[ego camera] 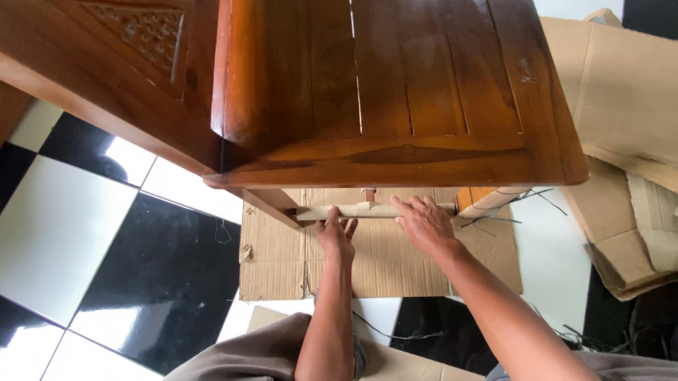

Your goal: Secure cardboard padding to the legs of a wooden chair using plastic ties

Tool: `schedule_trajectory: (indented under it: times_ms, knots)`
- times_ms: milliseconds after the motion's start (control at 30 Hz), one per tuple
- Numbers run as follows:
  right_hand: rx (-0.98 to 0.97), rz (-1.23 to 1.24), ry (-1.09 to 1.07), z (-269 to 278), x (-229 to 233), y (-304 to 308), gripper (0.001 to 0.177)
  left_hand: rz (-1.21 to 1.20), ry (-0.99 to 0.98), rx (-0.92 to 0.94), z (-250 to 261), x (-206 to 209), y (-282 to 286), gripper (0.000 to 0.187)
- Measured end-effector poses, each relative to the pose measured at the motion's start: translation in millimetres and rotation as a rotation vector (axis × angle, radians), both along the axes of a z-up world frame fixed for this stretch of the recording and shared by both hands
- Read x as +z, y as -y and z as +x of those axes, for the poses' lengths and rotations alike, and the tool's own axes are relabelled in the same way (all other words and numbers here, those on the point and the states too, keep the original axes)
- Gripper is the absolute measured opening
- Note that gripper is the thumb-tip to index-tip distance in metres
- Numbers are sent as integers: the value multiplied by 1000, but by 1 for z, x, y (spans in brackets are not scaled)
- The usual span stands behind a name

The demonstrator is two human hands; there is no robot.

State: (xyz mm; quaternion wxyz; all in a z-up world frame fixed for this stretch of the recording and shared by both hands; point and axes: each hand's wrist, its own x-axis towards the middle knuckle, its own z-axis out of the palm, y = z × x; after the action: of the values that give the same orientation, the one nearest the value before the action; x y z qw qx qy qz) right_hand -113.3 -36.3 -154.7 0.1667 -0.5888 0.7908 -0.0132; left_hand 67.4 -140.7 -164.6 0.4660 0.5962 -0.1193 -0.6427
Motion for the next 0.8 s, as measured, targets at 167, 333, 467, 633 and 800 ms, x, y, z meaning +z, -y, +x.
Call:
schedule_trajectory:
  times_ms: [167,333,467,633,800]
  knots:
    - [12,-127,67,0,29,-14,59,-11,20,-119,-11,2,-24,78]
    - [17,-242,175,6,70,-37,62,-45,82,-254,-32,13,-62,81]
    - [-9,-344,245,8,74,-58,59,-47,131,-371,-44,-43,-90,75]
    - [-94,-319,291,15,71,-87,56,-83,208,-548,-54,-41,-131,52]
    - [-193,-214,324,5,45,-135,54,-236,442,-884,-66,-63,-161,26]
